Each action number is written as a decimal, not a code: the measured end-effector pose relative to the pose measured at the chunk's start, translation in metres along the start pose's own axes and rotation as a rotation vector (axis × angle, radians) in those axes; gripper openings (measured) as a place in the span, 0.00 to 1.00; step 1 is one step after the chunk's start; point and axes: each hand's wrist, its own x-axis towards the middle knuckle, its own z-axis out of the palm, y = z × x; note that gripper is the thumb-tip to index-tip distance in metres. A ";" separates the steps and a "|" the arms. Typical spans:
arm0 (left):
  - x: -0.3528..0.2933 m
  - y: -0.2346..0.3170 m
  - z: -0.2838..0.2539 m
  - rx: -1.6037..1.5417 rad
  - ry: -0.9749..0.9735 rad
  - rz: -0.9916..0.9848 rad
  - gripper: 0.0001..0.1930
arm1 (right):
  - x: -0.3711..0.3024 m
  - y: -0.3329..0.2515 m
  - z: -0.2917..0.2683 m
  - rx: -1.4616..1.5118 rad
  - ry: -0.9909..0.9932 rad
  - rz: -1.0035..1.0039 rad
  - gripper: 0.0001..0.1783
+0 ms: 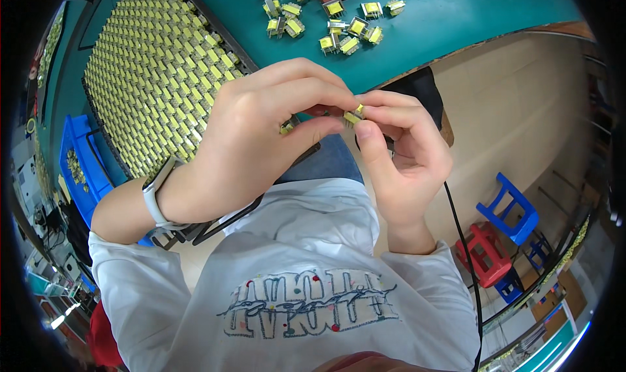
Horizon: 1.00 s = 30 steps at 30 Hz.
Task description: Sorting and placing small yellow electronic components into a yellow grid tray.
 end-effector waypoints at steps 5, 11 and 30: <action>0.001 -0.008 -0.002 0.014 -0.032 0.060 0.13 | 0.001 -0.005 -0.004 -0.009 -0.094 0.027 0.16; -0.003 -0.010 0.002 -0.274 0.031 -0.137 0.15 | 0.008 -0.010 -0.014 -0.366 -0.345 -0.170 0.20; 0.015 -0.035 -0.005 0.463 -0.097 0.168 0.17 | 0.028 0.026 -0.010 -0.727 -0.180 -0.282 0.18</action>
